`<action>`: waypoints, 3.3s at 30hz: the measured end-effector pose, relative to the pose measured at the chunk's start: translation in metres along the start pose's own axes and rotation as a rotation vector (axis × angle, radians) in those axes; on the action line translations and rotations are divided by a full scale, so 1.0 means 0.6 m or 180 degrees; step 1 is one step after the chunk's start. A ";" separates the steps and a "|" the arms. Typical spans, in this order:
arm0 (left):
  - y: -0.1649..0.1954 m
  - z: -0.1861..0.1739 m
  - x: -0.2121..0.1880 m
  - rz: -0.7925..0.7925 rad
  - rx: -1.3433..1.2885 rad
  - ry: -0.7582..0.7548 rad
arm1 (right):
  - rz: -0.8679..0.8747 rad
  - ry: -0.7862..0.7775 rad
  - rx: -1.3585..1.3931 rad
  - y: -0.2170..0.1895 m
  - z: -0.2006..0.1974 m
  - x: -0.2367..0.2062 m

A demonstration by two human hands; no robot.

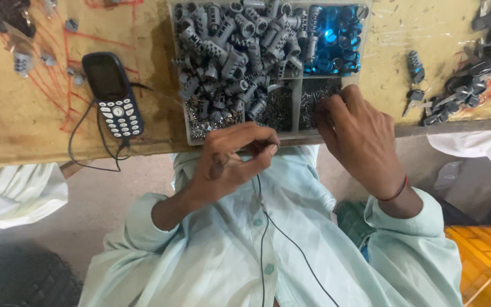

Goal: The person sits at a workbench assembling small ignition-cap style components. They repeatedly pick grey ribbed caps, blue caps, and small metal springs or pins from a compartmented tray, fit the metal inserts into the caps by hand, and set finished assemblies on the table beside the tray.

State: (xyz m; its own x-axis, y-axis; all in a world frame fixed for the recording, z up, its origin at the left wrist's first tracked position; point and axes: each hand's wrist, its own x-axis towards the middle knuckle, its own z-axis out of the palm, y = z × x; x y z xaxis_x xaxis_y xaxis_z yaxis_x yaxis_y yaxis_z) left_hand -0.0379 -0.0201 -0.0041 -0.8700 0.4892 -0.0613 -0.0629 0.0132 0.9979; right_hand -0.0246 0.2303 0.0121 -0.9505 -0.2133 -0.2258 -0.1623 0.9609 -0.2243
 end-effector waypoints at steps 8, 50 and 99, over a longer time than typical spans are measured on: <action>-0.015 0.016 -0.010 -0.0039 -0.0101 0.0077 | 0.0662 0.0112 0.3020 -0.014 -0.020 -0.015; -0.029 -0.009 -0.038 -0.0882 -0.0960 -0.0123 | -0.0921 -0.0422 0.1400 -0.050 -0.005 0.041; 0.003 0.021 -0.024 0.0306 -0.0365 0.0442 | -0.0549 0.0175 0.1948 -0.066 -0.074 0.017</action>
State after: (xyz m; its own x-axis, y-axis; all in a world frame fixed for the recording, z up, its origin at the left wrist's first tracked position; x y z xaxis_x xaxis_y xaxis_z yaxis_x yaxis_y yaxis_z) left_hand -0.0195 -0.0159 -0.0010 -0.9333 0.3583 0.0243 -0.0246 -0.1311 0.9911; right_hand -0.0397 0.1981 0.0607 -0.9390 -0.3311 -0.0928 -0.1491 0.6353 -0.7577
